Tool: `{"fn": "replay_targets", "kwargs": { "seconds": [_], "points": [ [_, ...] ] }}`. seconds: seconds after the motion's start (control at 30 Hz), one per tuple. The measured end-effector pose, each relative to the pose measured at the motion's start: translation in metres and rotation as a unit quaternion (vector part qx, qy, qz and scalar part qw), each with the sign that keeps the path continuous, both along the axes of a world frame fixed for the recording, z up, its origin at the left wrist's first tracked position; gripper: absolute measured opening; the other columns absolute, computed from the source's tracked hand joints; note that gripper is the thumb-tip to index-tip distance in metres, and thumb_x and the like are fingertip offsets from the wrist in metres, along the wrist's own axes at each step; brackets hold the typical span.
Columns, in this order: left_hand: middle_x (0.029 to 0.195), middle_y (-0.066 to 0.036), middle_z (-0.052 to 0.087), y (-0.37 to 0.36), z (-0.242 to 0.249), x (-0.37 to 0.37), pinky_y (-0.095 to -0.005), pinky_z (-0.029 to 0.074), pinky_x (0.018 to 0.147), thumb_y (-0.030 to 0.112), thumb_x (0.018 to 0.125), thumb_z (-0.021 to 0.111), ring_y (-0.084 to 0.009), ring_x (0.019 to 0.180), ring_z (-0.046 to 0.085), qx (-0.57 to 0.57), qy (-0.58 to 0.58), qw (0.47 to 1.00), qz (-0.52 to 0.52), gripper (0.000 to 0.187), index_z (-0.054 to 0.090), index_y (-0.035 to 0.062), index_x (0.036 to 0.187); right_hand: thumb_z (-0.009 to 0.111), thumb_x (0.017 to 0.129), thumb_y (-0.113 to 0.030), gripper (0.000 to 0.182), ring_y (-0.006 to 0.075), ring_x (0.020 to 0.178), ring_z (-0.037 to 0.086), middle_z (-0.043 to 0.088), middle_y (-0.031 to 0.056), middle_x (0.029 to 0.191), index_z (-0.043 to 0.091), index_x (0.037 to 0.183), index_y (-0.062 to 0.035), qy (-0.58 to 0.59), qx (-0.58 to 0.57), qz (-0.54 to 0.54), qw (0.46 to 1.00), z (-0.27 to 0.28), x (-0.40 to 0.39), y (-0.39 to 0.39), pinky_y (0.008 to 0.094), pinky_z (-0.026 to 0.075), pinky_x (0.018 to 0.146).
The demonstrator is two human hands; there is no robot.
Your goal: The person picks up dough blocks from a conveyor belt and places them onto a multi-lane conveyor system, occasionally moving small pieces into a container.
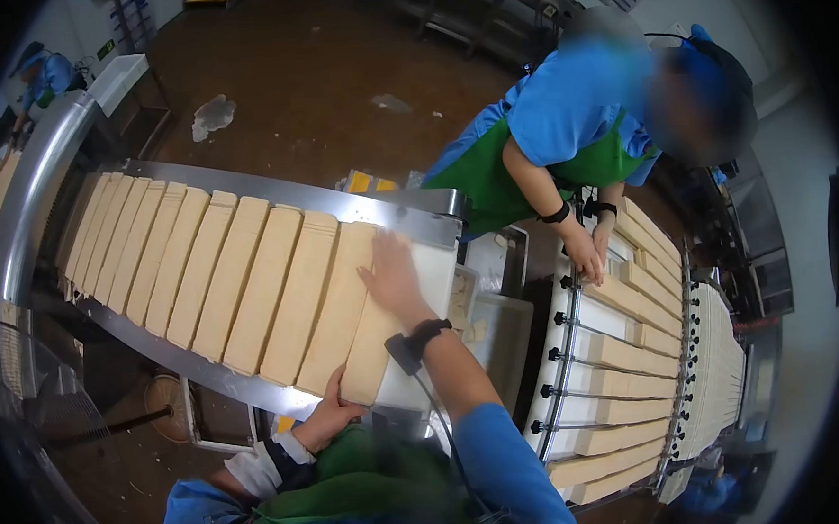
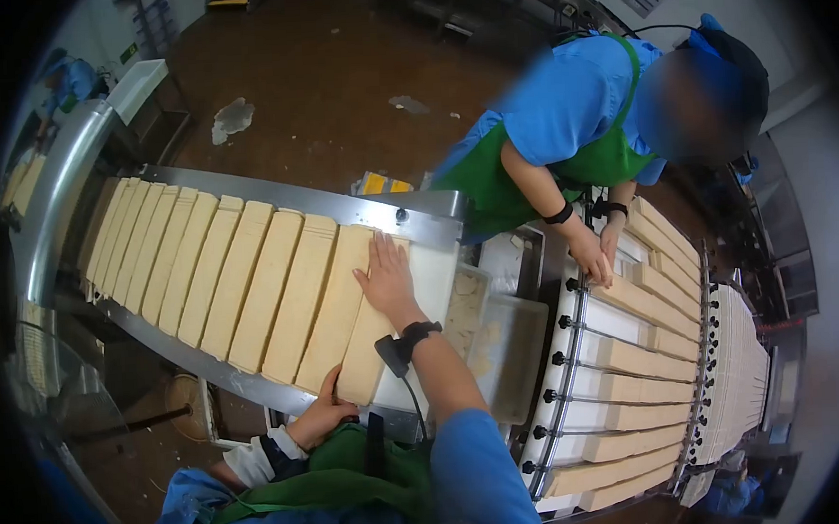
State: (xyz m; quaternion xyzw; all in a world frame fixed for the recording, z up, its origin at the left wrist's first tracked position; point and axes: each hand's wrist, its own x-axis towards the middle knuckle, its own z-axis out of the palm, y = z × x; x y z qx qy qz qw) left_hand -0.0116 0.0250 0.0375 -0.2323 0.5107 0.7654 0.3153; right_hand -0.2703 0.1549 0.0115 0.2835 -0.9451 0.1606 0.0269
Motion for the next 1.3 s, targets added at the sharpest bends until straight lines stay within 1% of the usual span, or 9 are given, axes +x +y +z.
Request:
{"fn": "replay_targets", "kwargs": {
  "seconds": [0.23,0.53,0.6,0.73,0.77,0.87,1.0,1.1,1.3],
  "points": [
    [0.108,-0.012,0.063,-0.010,0.005,-0.012,-0.0271,0.050,0.075,-0.007,0.083,0.064,-0.0162,0.087,0.062,0.093,-0.013,0.996,0.005,0.101,0.002,0.0199,0.160,0.054,0.095,-0.035,0.064,0.0343,0.144,0.032,0.038,0.0210,0.152,0.040,0.144,0.0045,0.032,0.035,-0.017,0.999,-0.005,0.016,0.010,0.0520,0.021,0.118],
    [0.116,-0.012,0.056,0.011,0.005,-0.015,-0.0271,0.049,0.068,-0.009,0.081,0.063,-0.0154,0.083,0.058,0.098,-0.004,0.994,0.044,0.101,0.005,0.0178,0.159,0.065,0.073,-0.037,0.065,0.0320,0.122,0.048,0.055,0.0184,0.124,0.055,0.122,0.0040,-0.147,0.067,-0.143,0.976,0.024,-0.027,0.001,0.0496,0.037,0.103],
    [0.118,-0.013,0.056,0.025,0.009,-0.012,-0.0261,0.048,0.065,-0.011,0.080,0.063,-0.0145,0.080,0.057,0.082,0.027,0.994,0.064,0.101,0.006,0.0171,0.158,0.065,0.072,-0.040,0.063,0.0305,0.121,0.048,0.055,0.0181,0.120,0.058,0.117,0.0037,-0.080,0.073,-0.151,0.983,0.016,-0.022,0.017,0.0494,0.037,0.101],
    [0.125,-0.018,0.060,0.046,-0.036,-0.006,-0.0353,0.055,0.075,0.003,0.078,0.075,-0.0257,0.093,0.067,-0.138,0.215,0.966,0.049,0.105,0.005,0.0074,0.157,0.070,0.069,-0.043,0.070,0.0329,0.126,0.051,0.057,0.0226,0.126,0.057,0.116,0.0062,-0.188,0.045,-0.172,0.966,0.044,-0.029,0.070,0.0468,0.041,0.103],
    [0.116,-0.023,0.065,0.043,-0.041,-0.009,-0.0422,0.056,0.082,0.019,0.070,0.084,-0.0355,0.099,0.069,-0.196,0.190,0.962,-0.009,0.107,0.017,0.0030,0.152,0.072,0.067,-0.044,0.072,0.0346,0.124,0.053,0.057,0.0238,0.127,0.057,0.116,0.0070,-0.221,0.015,-0.174,0.960,0.048,-0.031,0.091,0.0459,0.043,0.103],
    [0.104,-0.026,0.068,0.048,-0.004,-0.032,-0.0460,0.055,0.082,0.031,0.063,0.088,-0.0423,0.095,0.068,-0.414,0.217,0.870,-0.157,0.102,0.031,0.0025,0.143,0.080,0.064,-0.044,0.082,0.0415,0.114,0.060,0.060,0.0279,0.123,0.052,0.123,0.0056,-0.275,-0.058,-0.106,0.954,0.036,-0.033,0.155,0.0443,0.048,0.098],
    [0.103,-0.028,0.067,0.067,-0.010,-0.041,-0.0503,0.054,0.082,0.035,0.059,0.089,-0.0467,0.094,0.067,-0.507,0.175,0.826,-0.171,0.093,0.041,0.0026,0.131,0.081,0.068,-0.030,0.070,0.0436,0.107,0.061,0.063,0.0259,0.111,0.054,0.130,-0.0140,-0.240,0.024,0.017,0.970,0.039,-0.010,0.204,0.0463,0.051,0.089],
    [0.106,-0.025,0.068,0.086,-0.007,-0.043,-0.0515,0.054,0.082,0.034,0.058,0.090,-0.0455,0.094,0.067,-0.559,0.161,0.795,-0.171,0.087,0.046,0.0039,0.128,0.075,0.073,-0.019,0.055,0.0416,0.100,0.061,0.060,0.0248,0.104,0.062,0.126,-0.0258,-0.147,0.021,-0.042,0.988,0.042,0.047,0.217,0.0497,0.050,0.083],
    [0.104,-0.022,0.069,0.114,0.007,-0.058,-0.0496,0.055,0.082,0.029,0.062,0.088,-0.0436,0.096,0.067,-0.506,0.295,0.789,-0.186,0.076,0.050,0.0088,0.124,0.070,0.072,-0.014,0.052,0.0395,0.091,0.057,0.055,0.0207,0.103,0.064,0.123,-0.0196,0.027,-0.007,-0.236,0.971,0.093,0.145,0.270,0.0470,0.046,0.077]
  ]
}}
